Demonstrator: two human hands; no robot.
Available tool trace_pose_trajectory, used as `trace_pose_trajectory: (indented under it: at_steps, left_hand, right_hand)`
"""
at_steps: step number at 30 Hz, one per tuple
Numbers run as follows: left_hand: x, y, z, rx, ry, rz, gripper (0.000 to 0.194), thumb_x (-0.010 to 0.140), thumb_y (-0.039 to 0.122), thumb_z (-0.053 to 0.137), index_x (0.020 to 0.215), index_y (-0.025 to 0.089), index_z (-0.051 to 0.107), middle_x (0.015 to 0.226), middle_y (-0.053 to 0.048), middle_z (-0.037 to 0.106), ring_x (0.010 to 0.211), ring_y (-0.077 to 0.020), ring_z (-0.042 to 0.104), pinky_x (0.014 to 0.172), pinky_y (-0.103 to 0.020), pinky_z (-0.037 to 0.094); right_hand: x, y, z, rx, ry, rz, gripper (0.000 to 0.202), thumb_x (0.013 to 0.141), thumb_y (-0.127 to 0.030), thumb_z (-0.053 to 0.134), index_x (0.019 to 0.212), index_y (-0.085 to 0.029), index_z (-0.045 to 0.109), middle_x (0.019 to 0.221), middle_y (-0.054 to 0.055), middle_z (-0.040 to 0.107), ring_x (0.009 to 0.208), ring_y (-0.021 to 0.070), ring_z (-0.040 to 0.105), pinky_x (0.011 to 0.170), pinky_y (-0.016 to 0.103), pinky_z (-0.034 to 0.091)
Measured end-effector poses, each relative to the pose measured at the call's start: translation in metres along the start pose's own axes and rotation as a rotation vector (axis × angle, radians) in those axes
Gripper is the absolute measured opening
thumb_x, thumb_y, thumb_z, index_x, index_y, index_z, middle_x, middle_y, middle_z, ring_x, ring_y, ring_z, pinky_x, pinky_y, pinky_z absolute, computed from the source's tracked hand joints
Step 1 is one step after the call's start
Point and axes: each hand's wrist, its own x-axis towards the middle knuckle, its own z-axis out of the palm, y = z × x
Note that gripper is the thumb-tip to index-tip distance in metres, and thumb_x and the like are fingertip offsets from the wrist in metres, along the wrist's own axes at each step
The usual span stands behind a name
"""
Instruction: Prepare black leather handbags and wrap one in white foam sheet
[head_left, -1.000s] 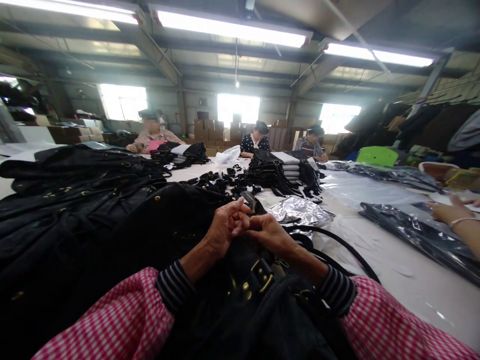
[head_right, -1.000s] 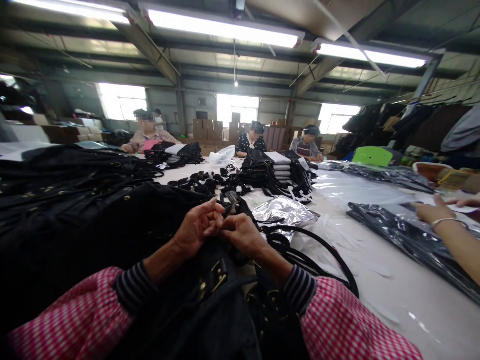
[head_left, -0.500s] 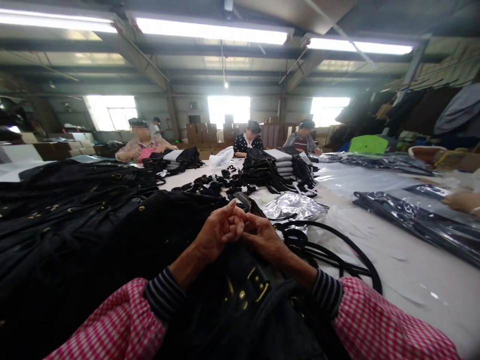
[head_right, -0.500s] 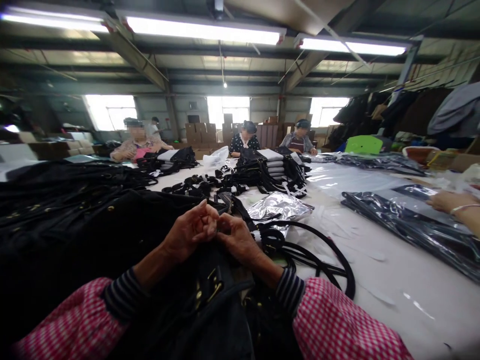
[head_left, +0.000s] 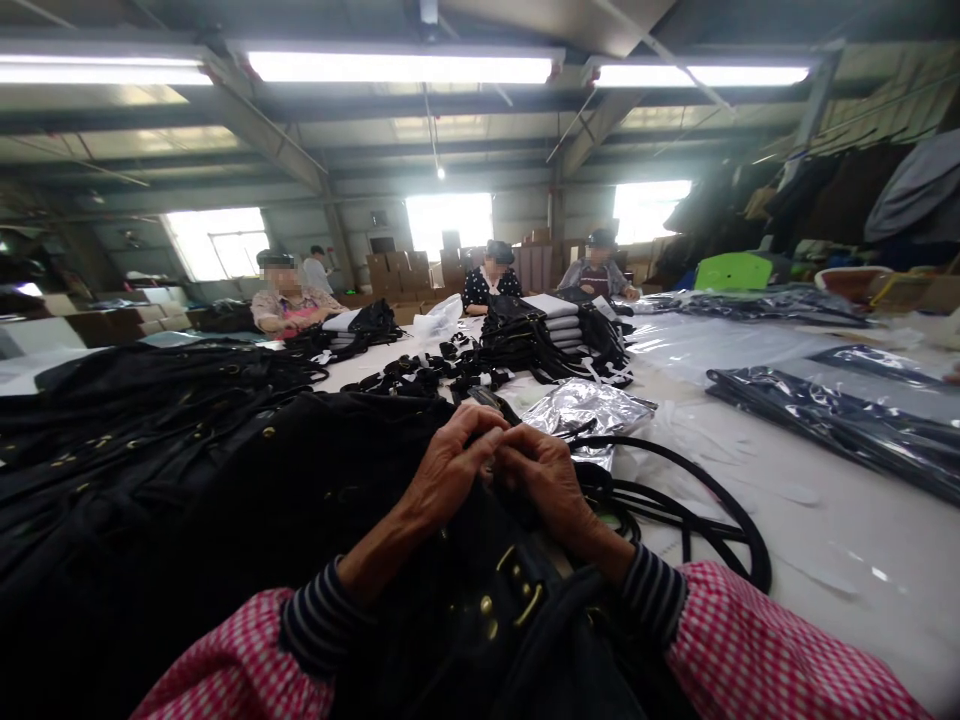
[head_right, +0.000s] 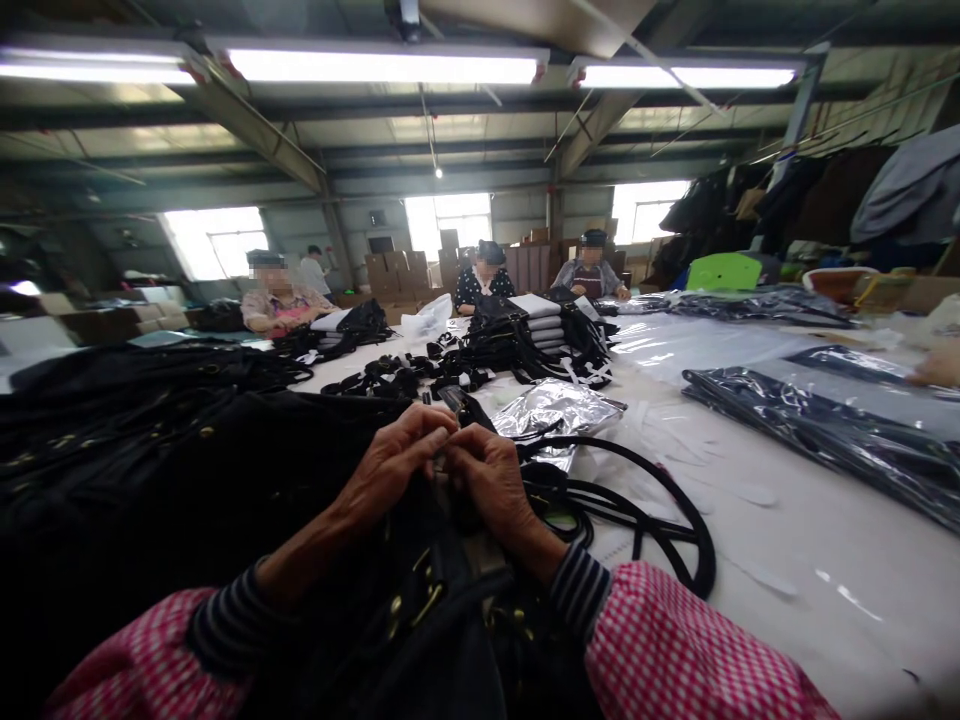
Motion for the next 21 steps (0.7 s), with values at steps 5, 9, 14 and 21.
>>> trace_pose_trajectory:
  at_steps: [5,9,14,21]
  left_hand:
    - [0.001,-0.012,-0.011,0.357,-0.119,0.116,0.025,0.084,0.011,0.057,0.104,0.02,0.07,0.104,-0.005,0.067,0.101,-0.0198,0.061,0.091,-0.031,0.045]
    - [0.003,-0.021,-0.017,0.387,-0.141,0.06,0.018,0.086,0.019,0.061,0.101,0.019,0.073,0.087,-0.002,0.07,0.082,-0.0173,0.062,0.076,-0.027,0.043]
    - [0.005,-0.024,-0.02,0.362,-0.176,0.022,0.015,0.085,0.023,0.061,0.081,0.018,0.074,0.086,-0.002,0.063,0.082,-0.0166,0.058,0.075,-0.026,0.041]
    - [0.006,-0.021,-0.022,0.071,-0.18,-0.084,0.02,0.088,0.033,0.061,0.081,0.015,0.065,0.074,0.0,0.058,0.071,-0.0133,0.051,0.067,-0.025,0.038]
  right_hand:
    - [-0.002,0.0,-0.005,0.003,0.011,0.056,0.024,0.079,-0.039,0.077,0.082,-0.018,0.066,0.055,-0.005,0.057,0.043,0.0078,0.044,0.04,0.02,0.031]
    - [-0.002,0.003,-0.006,0.005,-0.017,0.073,0.028,0.079,-0.044,0.077,0.084,-0.018,0.066,0.054,-0.005,0.058,0.041,0.0076,0.043,0.039,0.019,0.032]
    - [-0.001,0.001,-0.005,-0.004,-0.048,0.068,0.026,0.079,-0.041,0.079,0.083,-0.018,0.067,0.056,-0.005,0.058,0.043,0.0068,0.044,0.039,0.018,0.031]
    - [0.002,0.002,-0.012,0.106,-0.11,0.147,0.032,0.079,-0.039,0.08,0.099,-0.016,0.07,0.068,0.0,0.069,0.047,0.0077,0.053,0.04,0.017,0.037]
